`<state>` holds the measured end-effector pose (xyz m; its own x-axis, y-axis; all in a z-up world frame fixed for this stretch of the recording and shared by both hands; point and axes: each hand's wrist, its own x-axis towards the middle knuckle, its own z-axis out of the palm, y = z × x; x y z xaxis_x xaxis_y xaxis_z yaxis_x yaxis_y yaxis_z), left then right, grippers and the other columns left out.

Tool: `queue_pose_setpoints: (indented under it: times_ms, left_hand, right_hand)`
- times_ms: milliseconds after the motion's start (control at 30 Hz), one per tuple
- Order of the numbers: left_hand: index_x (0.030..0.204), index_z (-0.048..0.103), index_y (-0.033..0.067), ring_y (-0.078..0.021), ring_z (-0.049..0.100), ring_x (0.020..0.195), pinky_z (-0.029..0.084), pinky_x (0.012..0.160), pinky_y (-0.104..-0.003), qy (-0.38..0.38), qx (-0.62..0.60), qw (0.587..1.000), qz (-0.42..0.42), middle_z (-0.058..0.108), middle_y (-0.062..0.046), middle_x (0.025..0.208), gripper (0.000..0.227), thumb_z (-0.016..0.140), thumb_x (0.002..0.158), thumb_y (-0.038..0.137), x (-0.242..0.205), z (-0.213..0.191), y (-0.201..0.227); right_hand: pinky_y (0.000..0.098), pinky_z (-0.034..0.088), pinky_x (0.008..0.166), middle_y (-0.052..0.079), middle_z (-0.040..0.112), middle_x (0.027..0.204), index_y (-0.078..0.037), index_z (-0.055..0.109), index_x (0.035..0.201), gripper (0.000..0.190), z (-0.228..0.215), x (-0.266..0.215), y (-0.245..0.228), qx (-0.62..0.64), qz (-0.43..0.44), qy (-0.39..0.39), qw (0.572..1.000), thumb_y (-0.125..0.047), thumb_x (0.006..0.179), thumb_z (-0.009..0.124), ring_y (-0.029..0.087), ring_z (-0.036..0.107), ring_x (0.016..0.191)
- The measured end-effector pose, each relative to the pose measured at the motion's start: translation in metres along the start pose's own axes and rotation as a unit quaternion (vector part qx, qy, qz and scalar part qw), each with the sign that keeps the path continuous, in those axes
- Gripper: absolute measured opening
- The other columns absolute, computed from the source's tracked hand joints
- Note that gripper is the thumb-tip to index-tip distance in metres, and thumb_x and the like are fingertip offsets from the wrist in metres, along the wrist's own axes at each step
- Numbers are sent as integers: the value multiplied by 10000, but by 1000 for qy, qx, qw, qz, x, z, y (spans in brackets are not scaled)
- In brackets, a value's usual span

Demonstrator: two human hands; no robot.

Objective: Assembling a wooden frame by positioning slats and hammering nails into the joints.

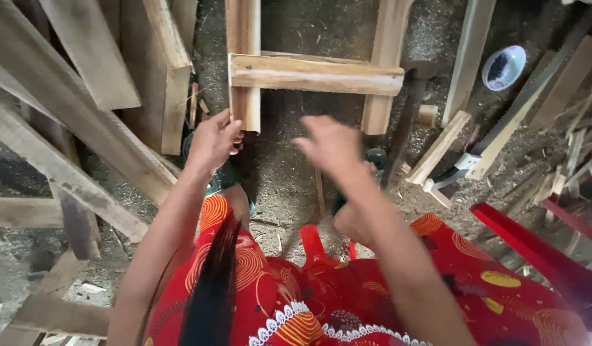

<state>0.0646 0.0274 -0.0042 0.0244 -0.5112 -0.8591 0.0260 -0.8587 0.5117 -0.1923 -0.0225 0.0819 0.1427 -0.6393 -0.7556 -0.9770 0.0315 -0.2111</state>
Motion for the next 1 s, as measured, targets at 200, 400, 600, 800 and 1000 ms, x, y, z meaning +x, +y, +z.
queue_pose_setpoints:
  times_ms: [200,400,600,800,1000]
  left_hand:
    - [1340,664,346,-252,750,829,604,795,-463,1,289,955,65,744,-31,871,351,488,1041,399,9,-10,3]
    - [1568,373,83,-388,720,1018,606,889,-473,-34,127,988,79,583,-286,1399,522,448,1065,199,-20,0,33]
    - [1548,364,-7,-420,720,995,622,841,-483,-53,121,987,94,681,-327,1195,531,464,1053,158,-32,1,52]
    - [1518,343,-93,-508,662,1051,616,847,-539,-49,50,992,101,511,-433,1359,520,469,1052,101,-30,3,50]
    - [1517,444,-12,-436,661,1127,511,987,-596,26,359,923,138,693,-238,1196,694,608,1005,427,-18,-1,55]
  right_hand:
    - [525,595,709,129,696,932,-118,620,1260,560,82,48,-31,-1,-179,151,972,-487,852,726,378,740,811]
    - [376,538,661,16,591,765,-146,624,980,360,128,83,-20,-28,-267,284,920,-455,834,737,232,699,732]
    - [355,521,653,-13,594,740,-158,664,1039,371,136,89,-16,-39,-266,307,913,-483,862,699,199,696,709]
    - [371,496,650,-8,577,734,-141,668,1057,361,138,90,-14,-59,-276,319,905,-410,825,730,205,680,696]
    - [397,521,698,16,653,826,-199,679,1180,372,91,59,-7,-42,-255,247,934,-415,879,713,250,717,779]
